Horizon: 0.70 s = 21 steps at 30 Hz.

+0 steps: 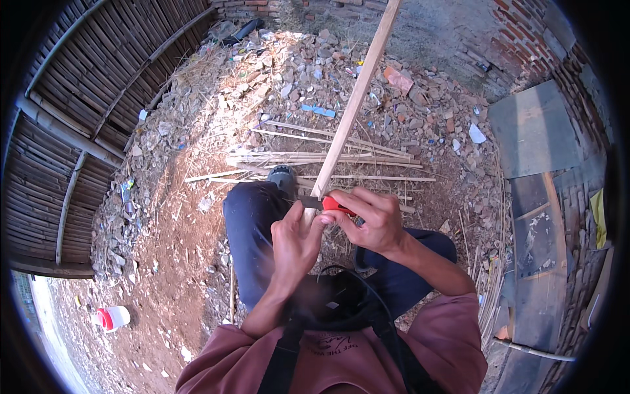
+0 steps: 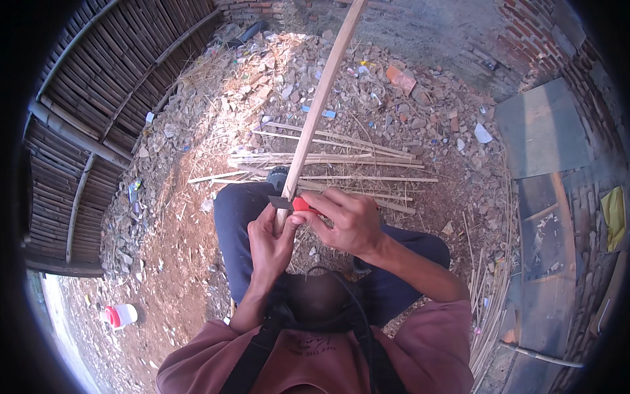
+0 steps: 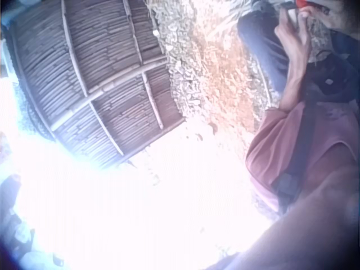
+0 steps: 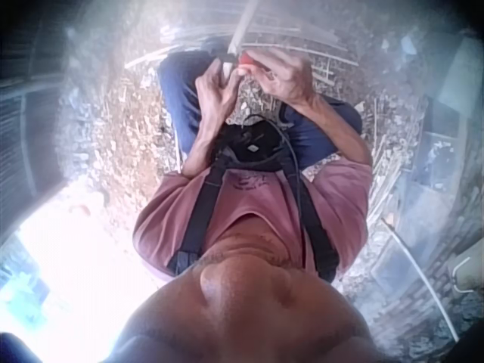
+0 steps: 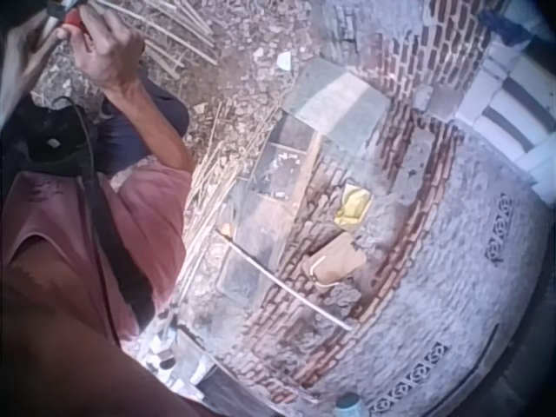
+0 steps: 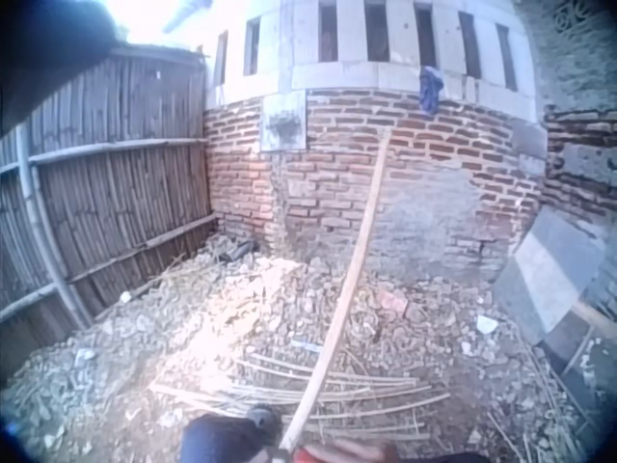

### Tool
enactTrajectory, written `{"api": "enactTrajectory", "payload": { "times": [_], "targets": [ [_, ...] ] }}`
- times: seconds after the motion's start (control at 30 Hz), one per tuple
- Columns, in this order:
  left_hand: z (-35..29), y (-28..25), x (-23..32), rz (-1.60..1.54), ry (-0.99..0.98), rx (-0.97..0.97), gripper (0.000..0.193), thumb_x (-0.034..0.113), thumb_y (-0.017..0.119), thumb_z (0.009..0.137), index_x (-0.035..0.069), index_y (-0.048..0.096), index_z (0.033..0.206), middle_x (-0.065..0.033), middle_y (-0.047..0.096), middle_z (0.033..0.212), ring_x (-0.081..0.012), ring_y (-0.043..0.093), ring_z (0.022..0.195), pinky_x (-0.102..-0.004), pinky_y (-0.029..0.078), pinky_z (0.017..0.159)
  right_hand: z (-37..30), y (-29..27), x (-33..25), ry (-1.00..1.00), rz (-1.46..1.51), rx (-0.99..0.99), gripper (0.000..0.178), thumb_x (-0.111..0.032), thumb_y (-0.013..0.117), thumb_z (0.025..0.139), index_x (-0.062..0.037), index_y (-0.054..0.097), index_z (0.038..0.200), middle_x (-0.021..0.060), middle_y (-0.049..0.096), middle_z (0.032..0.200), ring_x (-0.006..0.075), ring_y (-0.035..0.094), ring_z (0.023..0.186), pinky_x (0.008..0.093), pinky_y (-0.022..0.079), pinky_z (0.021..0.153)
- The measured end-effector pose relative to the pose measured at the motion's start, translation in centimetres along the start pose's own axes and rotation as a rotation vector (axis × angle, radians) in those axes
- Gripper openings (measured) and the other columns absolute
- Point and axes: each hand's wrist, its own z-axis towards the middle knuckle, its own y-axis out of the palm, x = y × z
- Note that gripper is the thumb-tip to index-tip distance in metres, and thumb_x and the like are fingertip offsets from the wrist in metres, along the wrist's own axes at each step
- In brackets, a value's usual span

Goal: The person shaves a long thin piece of wood using a small red utility knife, holding the wood by hand and making controlled strokes along its length.

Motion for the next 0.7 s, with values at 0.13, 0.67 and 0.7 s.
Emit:
{"api": "enactTrajectory", "payload": {
  "times": [0.13, 0.67, 0.7],
  "targets": [
    [0.0, -0.3, 0.2, 0.097, -0.009, -0.002, 0.03, 0.026, 0.08, 0.1, -0.002, 0.073, 0.111, 0.0075, 0.057, 0.068, -0.0004, 0.041, 0.064, -0.0237, 0.031, 0.054, 0.1, 0.0, -0.2, 0.003, -0.007, 0.021, 0.034, -0.031, 0.087, 0.087, -0.0079, 0.079, 0.112, 0.0035, 0.069, 0.077, 0.02, 0.066, 0.055, 0.0347, 0.052, 0.049],
    [-2.7, -0.6, 0.7, 0.21, -0.046, -0.033, 0.041, 0.027, 0.079, 0.1, 0.0, 0.056, 0.079, 0.0017, 0.043, 0.055, -0.0039, 0.037, 0.056, -0.0282, 0.029, 0.049, 3.3, -5.2, 5.9, 0.214, -0.077, 0.259, 0.026, -0.015, 0.083, 0.094, 0.0016, 0.079, 0.114, 0.014, 0.079, 0.092, 0.0172, 0.074, 0.072, 0.0309, 0.054, 0.061],
    [-2.5, -0.7, 0.5, 0.212, -0.017, -0.04, 0.04, 0.026, 0.079, 0.1, 0.0, 0.057, 0.08, 0.0013, 0.044, 0.055, -0.0042, 0.037, 0.055, -0.0285, 0.029, 0.049, 3.2, -5.1, 6.0, 0.214, -0.075, 0.261, 0.026, -0.015, 0.083, 0.094, 0.0016, 0.079, 0.114, 0.014, 0.079, 0.092, 0.0172, 0.074, 0.072, 0.0309, 0.054, 0.061]
  ]
}}
